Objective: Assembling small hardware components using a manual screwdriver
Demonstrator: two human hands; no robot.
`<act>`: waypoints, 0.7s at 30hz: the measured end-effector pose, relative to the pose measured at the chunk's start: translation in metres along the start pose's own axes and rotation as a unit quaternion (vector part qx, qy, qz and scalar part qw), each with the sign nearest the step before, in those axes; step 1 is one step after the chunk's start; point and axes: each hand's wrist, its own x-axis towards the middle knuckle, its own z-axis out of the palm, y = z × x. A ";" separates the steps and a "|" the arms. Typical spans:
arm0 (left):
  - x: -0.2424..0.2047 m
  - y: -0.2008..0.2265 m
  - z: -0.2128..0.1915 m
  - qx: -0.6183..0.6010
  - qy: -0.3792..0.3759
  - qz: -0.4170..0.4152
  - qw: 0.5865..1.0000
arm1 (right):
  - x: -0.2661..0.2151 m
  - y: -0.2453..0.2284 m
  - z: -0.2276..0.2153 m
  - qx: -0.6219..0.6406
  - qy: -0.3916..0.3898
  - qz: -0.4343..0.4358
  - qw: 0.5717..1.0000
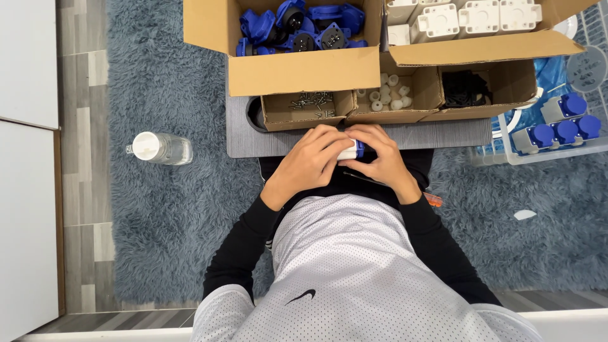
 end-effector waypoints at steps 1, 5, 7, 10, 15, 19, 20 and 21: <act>-0.001 -0.003 0.001 -0.006 0.002 -0.005 1.000 | 0.001 -0.001 0.000 -0.001 0.001 0.000 1.000; 0.005 0.001 -0.005 -0.005 0.004 -0.017 1.000 | 0.000 0.000 0.000 -0.003 0.000 0.001 1.000; 0.002 -0.003 0.003 0.008 0.005 -0.020 1.000 | 0.000 -0.001 0.000 -0.003 0.001 0.003 1.000; 0.001 -0.005 0.009 0.039 0.006 -0.023 0.999 | 0.001 -0.002 0.000 -0.001 0.003 0.002 1.000; 0.000 -0.005 0.015 0.090 0.023 -0.030 0.995 | 0.001 0.000 0.000 0.004 0.007 -0.001 1.000; 0.000 0.001 0.012 0.036 0.035 -0.060 0.997 | 0.001 0.001 0.001 0.006 0.009 -0.003 1.000; 0.000 0.002 0.011 0.002 0.041 -0.074 0.996 | 0.000 0.002 0.001 0.008 0.008 -0.003 1.000; 0.005 0.005 0.005 0.002 0.040 -0.074 0.996 | 0.000 0.002 0.000 0.009 0.008 -0.003 1.000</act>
